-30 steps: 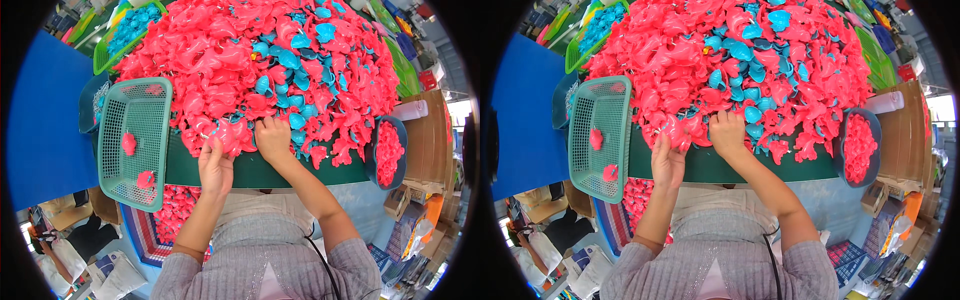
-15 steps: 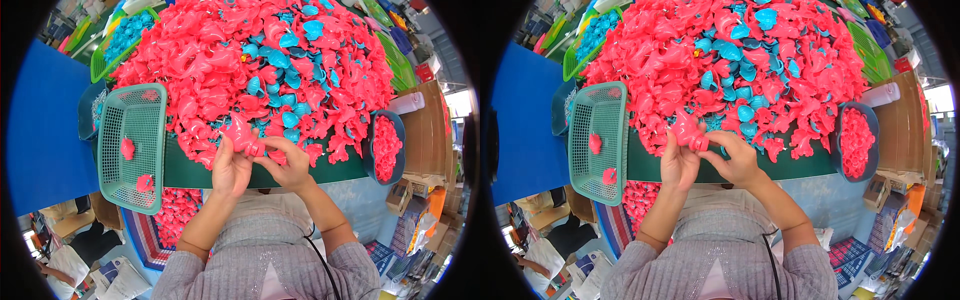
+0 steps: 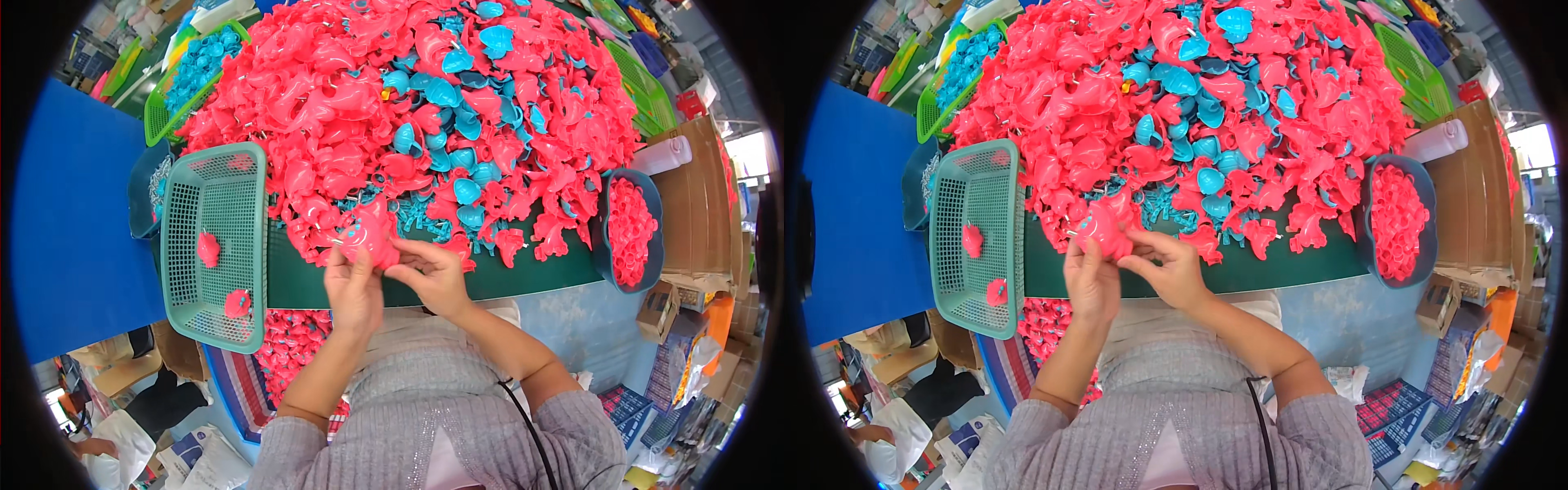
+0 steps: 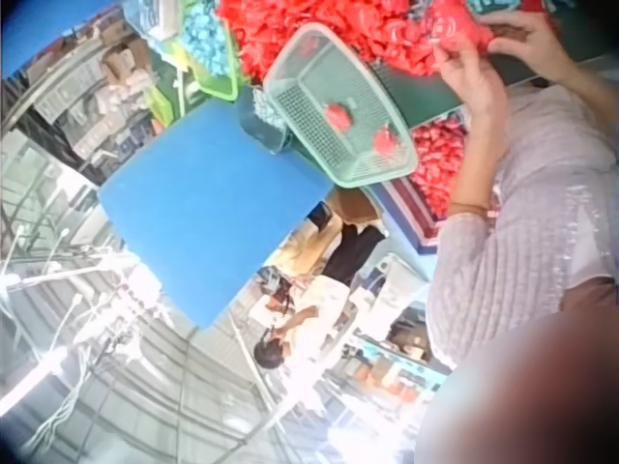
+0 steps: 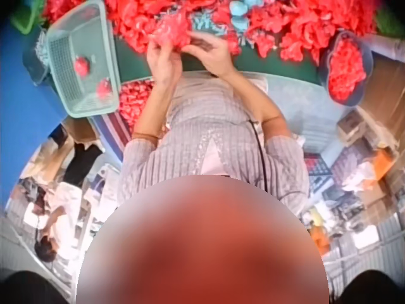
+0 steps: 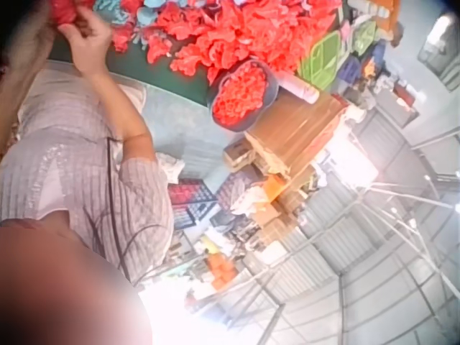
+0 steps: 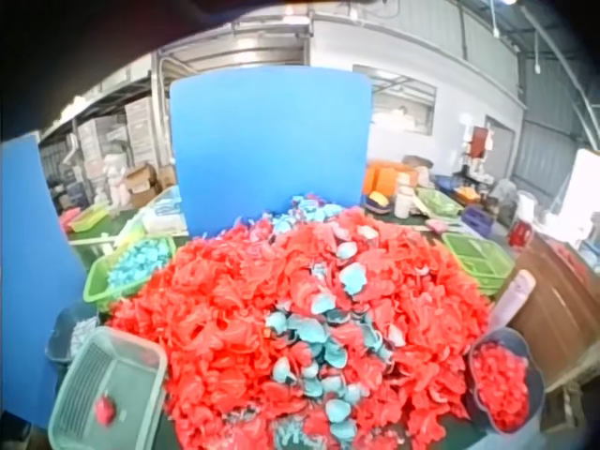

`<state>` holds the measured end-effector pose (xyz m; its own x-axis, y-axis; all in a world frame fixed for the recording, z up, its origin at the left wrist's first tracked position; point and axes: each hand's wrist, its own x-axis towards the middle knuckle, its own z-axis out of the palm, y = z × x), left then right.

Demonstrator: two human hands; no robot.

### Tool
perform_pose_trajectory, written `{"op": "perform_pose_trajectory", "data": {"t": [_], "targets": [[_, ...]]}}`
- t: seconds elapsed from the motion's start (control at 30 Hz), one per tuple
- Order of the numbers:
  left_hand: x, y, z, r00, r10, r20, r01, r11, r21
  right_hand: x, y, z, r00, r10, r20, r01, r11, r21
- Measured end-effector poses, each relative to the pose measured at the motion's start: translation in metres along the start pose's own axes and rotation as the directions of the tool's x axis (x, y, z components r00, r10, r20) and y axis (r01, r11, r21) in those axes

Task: Assembling small pink and blue plastic parts by joining them together at a factory workbench.

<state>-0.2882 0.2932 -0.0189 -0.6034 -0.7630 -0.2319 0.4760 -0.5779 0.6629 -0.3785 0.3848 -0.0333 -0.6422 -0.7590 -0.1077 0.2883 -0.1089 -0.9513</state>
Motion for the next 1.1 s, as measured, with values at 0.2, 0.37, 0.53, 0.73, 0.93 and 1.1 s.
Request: {"op": "perform_pose_trajectory", "data": {"t": [0.2,0.37,0.53,0.73,0.93,1.1], "targets": [[0.047,0.09,-0.048,0.907,0.282,-0.313,-0.358,0.908,-0.218,0.04,-0.007,-0.04,0.829,-0.533,0.171,0.474,0.507,-0.72],[0.031,0.084,-0.024,0.956,0.001,-0.293,-0.157,0.847,-0.508,0.074,0.003,-0.025,0.914,-0.357,0.196,0.235,0.071,-0.969],[0.015,0.02,-0.026,0.971,-0.237,0.029,0.231,0.965,0.126,0.09,0.01,-0.034,0.93,-0.256,0.263,0.25,-0.081,-0.965],[0.005,-0.002,-0.023,0.753,-0.657,0.031,0.65,0.75,0.122,0.054,-0.045,-0.05,0.965,-0.039,0.259,0.212,0.693,-0.689],[0.02,-0.023,-0.023,0.804,-0.587,0.094,0.573,0.807,0.141,0.012,-0.01,-0.049,0.871,-0.164,0.463,0.491,0.284,-0.824],[0.025,-0.01,0.005,0.873,-0.479,0.092,0.444,0.859,0.256,0.016,-0.032,-0.043,0.816,-0.447,0.366,0.538,0.359,-0.763]]}}
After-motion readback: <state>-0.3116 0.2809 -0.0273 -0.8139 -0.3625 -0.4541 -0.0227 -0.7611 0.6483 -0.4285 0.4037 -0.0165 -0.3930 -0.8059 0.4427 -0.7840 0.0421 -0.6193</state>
